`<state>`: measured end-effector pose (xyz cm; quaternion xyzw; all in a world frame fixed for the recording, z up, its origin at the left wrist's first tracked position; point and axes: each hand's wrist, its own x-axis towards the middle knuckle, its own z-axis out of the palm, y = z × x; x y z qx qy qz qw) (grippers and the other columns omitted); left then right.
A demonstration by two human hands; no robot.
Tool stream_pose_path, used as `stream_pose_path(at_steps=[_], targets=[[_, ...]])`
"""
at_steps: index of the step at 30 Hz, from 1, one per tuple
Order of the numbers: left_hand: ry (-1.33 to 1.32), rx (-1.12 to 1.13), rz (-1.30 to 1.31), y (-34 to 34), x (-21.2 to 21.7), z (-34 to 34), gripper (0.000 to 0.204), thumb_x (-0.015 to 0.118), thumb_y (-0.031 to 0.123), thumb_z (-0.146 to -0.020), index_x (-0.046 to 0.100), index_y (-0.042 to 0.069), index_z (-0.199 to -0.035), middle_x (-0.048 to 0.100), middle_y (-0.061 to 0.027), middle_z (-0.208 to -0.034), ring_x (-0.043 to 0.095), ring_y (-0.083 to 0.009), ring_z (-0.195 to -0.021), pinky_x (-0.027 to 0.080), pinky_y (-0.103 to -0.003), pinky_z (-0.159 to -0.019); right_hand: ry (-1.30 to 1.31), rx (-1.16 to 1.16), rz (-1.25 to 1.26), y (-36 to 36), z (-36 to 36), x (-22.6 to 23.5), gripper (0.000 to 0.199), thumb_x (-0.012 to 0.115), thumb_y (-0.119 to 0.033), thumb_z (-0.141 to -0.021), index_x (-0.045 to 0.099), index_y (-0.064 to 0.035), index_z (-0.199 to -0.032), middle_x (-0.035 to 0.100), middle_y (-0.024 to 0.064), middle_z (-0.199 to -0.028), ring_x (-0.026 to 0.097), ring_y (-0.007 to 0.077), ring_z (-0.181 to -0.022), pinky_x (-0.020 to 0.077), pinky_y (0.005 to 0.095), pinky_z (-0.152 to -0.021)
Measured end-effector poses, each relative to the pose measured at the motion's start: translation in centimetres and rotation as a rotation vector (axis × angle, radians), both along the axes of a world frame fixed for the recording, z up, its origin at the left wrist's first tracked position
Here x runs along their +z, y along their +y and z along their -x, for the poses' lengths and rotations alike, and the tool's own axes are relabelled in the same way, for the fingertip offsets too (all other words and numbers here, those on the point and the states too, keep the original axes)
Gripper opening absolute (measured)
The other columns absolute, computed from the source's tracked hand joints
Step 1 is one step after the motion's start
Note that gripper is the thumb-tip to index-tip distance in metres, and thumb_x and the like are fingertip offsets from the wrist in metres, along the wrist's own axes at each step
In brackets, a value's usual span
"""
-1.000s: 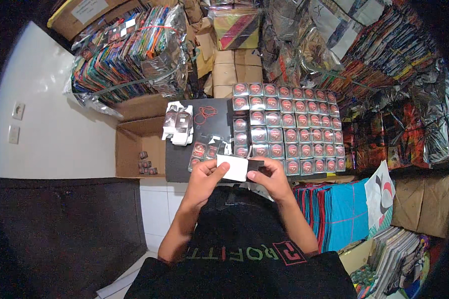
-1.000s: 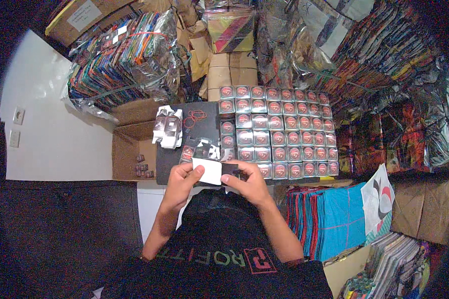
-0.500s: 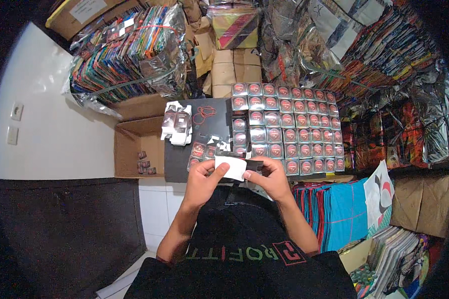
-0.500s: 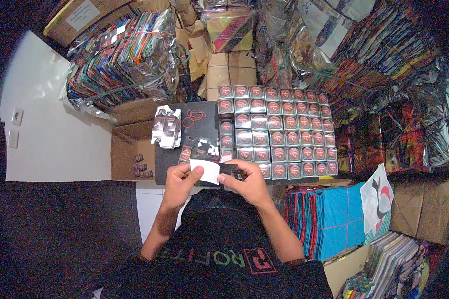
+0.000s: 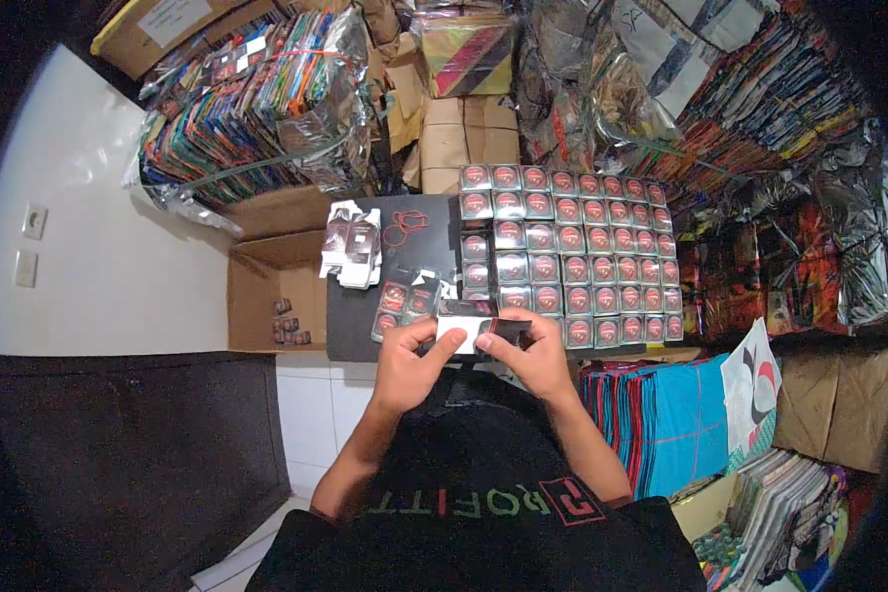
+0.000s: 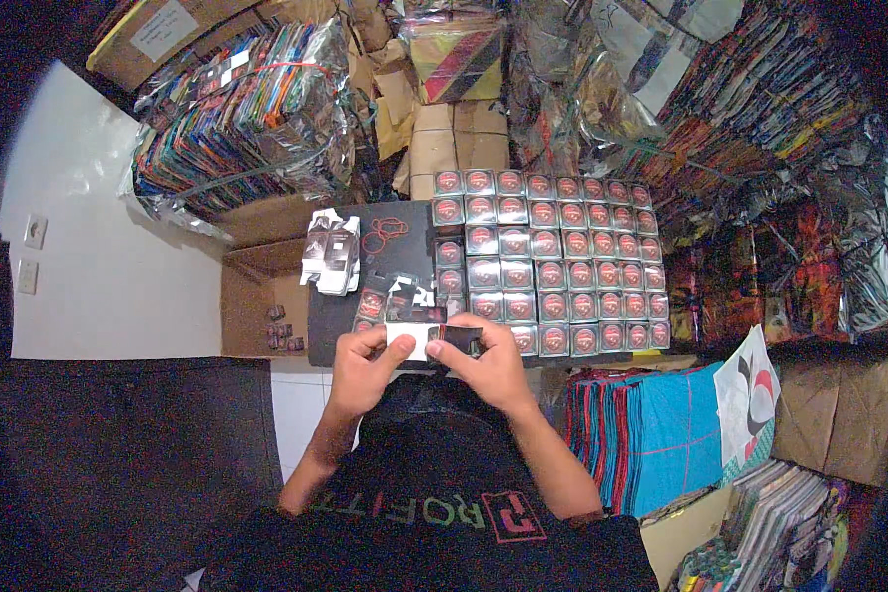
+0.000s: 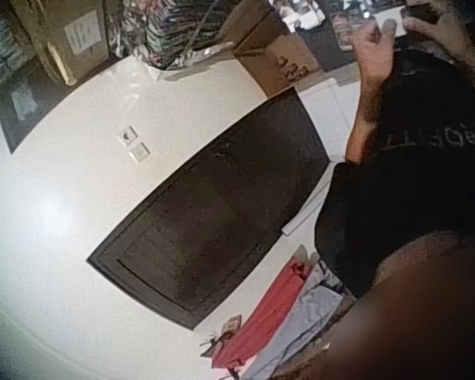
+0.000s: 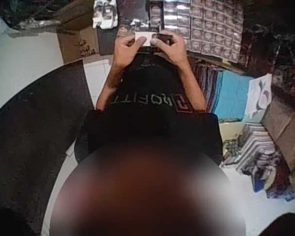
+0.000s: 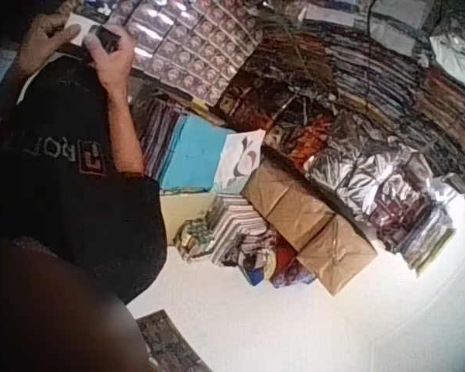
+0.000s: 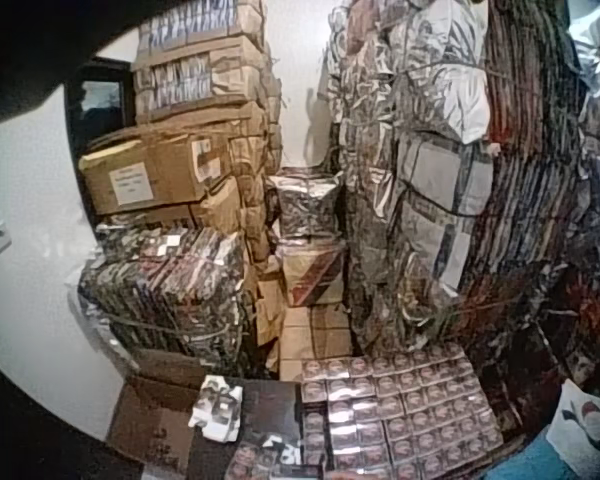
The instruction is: Assemble small cardboard toy boxes from flat sheets and stack them.
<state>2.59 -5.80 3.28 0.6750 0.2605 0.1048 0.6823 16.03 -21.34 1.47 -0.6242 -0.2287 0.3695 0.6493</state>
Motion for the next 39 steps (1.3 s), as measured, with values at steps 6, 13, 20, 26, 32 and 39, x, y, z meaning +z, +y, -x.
stream_pose_path(at_steps=[6, 13, 20, 26, 32, 39], targets=[[-0.02, 0.021, -0.056, 0.0, -0.4, -0.3, 0.024, 0.072, 0.021, -0.099, 0.076, -0.003, -0.102, 0.073, -0.0017, -0.089, 0.061, -0.0057, -0.082, 0.049, -0.026, -0.073, 0.008, -0.071, -0.021, 0.1, 0.1, -0.5, 0.022, 0.083, -0.019, -0.089, 0.072, -0.0023, -0.096, 0.067, -0.0044, -0.083, 0.057, 0.0038, -0.07, 0.0466, 0.0231, -0.063], [-0.32, 0.113, 0.56, 0.6, -3.1, -0.1, 0.032, 0.056, 0.019, -0.107, 0.06, -0.003, -0.131, 0.07, -0.0089, -0.12, 0.067, -0.0145, -0.108, 0.052, -0.031, -0.095, 0.009, -0.079, -0.128, 0.2, 0.1, -0.4, 0.023, 0.078, -0.014, -0.093, 0.069, 0.0002, -0.108, 0.073, 0.0023, -0.097, 0.064, 0.0061, -0.088, 0.0509, 0.0243, -0.078], [-0.353, -0.052, 0.515, 1.0, -2.4, 0.3, 0.112, 0.095, 0.05, -0.068, 0.042, -0.005, -0.149, 0.059, -0.0145, -0.141, 0.056, -0.0256, -0.133, 0.039, -0.042, -0.117, 0.113, -0.187, -0.126, 0.2, -0.2, -0.1, 0.025, 0.075, -0.009, -0.095, 0.066, 0.0012, -0.117, 0.074, 0.0039, -0.099, 0.066, 0.0074, -0.09, 0.0529, 0.0234, -0.079], [-0.335, -0.137, 0.345, 1.2, -3.0, 0.5, 0.097, 0.099, 0.019, -0.067, 0.046, -0.003, -0.145, 0.061, -0.0109, -0.137, 0.059, -0.0221, -0.127, 0.045, -0.04, -0.111, 0.048, -0.235, -0.089, 0.7, -0.1, 0.5, 0.024, 0.075, -0.008, -0.095, 0.068, 0.0012, -0.116, 0.072, 0.0026, -0.096, 0.064, 0.0056, -0.087, 0.0508, 0.0207, -0.076], [-0.292, -0.032, 0.213, -0.4, -2.9, 0.1, 0.061, 0.083, 0.005, -0.086, 0.052, 0.0, -0.139, 0.065, -0.0079, -0.129, 0.063, -0.0164, -0.116, 0.049, -0.035, -0.103, -0.108, -0.256, -0.05, 0.9, -0.3, 0.8, 0.018, 0.074, -0.011, -0.095, 0.072, 0.0011, -0.109, 0.071, 0.0021, -0.093, 0.062, 0.005, -0.083, 0.0494, 0.0208, -0.073], [-0.297, 0.177, 0.395, -0.4, -4.6, 0.5, 0.037, 0.069, 0.004, -0.097, 0.061, 0.001, -0.132, 0.07, -0.0099, -0.12, 0.067, -0.0163, -0.107, 0.054, -0.034, -0.096, -0.094, -0.203, -0.088, 0.9, -0.8, 0.2, 0.051, 0.079, -0.012, -0.09, 0.053, -0.0057, -0.133, 0.06, 0.0001, -0.099, 0.057, 0.006, -0.091, 0.0444, 0.0207, -0.076]])
